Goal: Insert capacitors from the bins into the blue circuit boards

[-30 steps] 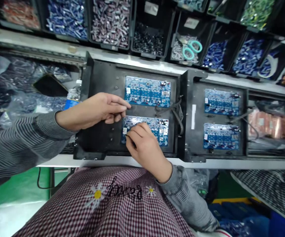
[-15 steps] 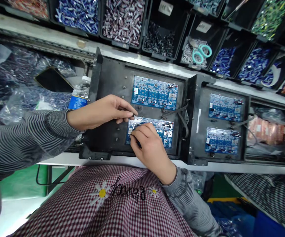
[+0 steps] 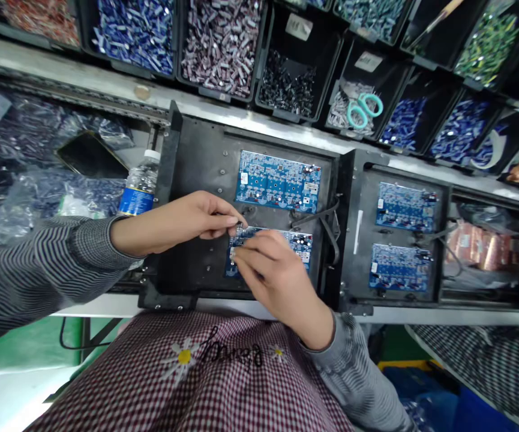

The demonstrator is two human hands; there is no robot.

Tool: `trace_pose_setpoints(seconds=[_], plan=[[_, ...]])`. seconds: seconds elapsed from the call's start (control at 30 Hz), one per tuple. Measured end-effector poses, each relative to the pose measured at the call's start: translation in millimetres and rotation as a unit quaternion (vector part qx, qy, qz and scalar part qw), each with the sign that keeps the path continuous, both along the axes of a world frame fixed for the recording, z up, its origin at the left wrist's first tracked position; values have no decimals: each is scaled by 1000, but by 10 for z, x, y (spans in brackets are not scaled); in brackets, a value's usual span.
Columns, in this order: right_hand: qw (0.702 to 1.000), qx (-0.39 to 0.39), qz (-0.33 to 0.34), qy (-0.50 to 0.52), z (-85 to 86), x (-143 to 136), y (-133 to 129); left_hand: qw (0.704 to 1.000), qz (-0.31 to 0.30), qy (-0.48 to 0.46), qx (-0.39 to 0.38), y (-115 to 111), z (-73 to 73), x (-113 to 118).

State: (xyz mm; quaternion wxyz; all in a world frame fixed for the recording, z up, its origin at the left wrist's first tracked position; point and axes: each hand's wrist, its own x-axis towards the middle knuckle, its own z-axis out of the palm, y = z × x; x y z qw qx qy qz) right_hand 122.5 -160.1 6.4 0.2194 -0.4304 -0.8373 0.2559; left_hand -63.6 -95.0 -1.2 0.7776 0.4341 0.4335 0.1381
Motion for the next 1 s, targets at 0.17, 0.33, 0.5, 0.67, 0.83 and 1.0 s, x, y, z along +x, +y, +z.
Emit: trace_pose_setpoints(seconds=[0.17,0.33,0.5,0.67,0.83,1.0], plan=[[998,61,2,-19,156,9,441,988,35,-100,-108,72,43,2],[996,52,-15,-70,-45,-33,930,980,90,-111,-141,107,14,-30],[996,29,-24,-83,-200,-59,1072,991,25,-80,-107,97,-22,-49],[997,10,-21,-73,-202,-62,1053,991,79,-73,-82,75,-33,-24],[996,28,-5,-79,-190,-74,1060,988,96,-79,-94,19,-34,-32],[996,34,1,-82,-197,-79,1048,980,154,-66,-107,3,-7,-25]])
